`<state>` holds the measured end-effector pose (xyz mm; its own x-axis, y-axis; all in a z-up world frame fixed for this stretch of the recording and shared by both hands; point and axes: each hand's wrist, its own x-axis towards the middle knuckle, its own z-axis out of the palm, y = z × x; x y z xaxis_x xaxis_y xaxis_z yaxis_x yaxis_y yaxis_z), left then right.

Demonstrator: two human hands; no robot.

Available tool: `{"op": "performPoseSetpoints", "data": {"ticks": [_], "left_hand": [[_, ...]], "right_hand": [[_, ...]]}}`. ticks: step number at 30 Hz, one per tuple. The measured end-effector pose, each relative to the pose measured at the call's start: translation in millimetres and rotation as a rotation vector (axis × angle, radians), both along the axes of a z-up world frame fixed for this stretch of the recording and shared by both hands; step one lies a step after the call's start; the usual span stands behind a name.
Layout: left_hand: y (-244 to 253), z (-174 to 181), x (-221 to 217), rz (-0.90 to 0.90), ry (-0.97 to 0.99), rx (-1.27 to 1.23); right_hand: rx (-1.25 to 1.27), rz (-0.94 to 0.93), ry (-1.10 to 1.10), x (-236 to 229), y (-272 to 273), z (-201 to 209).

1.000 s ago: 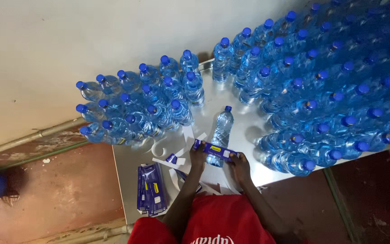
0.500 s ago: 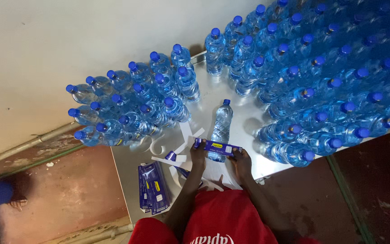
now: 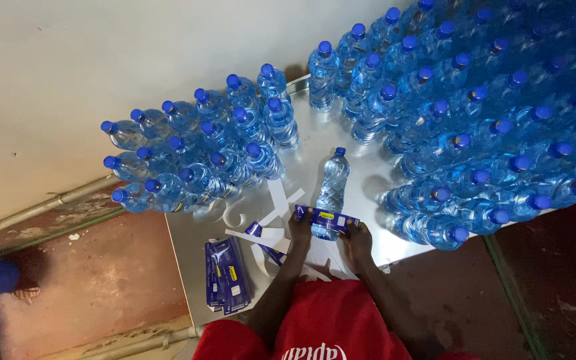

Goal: The person repeatedly picks up a water bottle, wraps a purple label around it, and places it on a metal table among other bottles. They also tear off pieces of white paper from a roll and place them on the table.

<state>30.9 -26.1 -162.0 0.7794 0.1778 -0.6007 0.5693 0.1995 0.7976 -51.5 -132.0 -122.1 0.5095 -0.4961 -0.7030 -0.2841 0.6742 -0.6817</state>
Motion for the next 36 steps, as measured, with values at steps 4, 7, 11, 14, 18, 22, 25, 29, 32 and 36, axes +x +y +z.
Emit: {"op": "performPoseSetpoints", "data": {"ticks": [4, 7, 11, 14, 18, 22, 25, 29, 32, 36], "left_hand": [[-7, -3, -1, -0.083, -0.003, 0.141], [-10, -7, 1, -0.121, 0.051, 0.216], [-9, -23, -1, -0.222, 0.224, 0.157], [-10, -24, -1, -0.105, 0.363, -0.111], [0, -27, -7, -0.056, 0.441, -0.252], [8, -20, -14, -0.726, 0.258, 0.27], [6, -8, -20, -1.125, 0.09, 0.621], [10, -5, -7, -0.198, 0.329, -0.003], [7, 4, -5, -0.204, 0.149, 0.125], [2, 8, -10, -0.268, 0.074, 0.245]], "right_hand": [[0.011, -0.02, 0.056, 15, 14, 10], [-0.054, -0.024, 0.085, 22, 19, -3], [-0.236, 0.163, 0.181, 30, 15, -31], [-0.32, 0.395, 0.31, 27, 24, -27], [-1.51, 1.338, 0.322, 23, -7, -49], [-0.149, 0.396, 0.11, 8, 9, -33], [0.274, 0.355, 0.046, 11, 15, -30], [0.538, 0.157, -0.11, 46, 2, -28], [-0.241, 0.554, 0.063, 90, -25, -25], [-0.369, 0.614, 0.177, 99, -12, -19]]}}
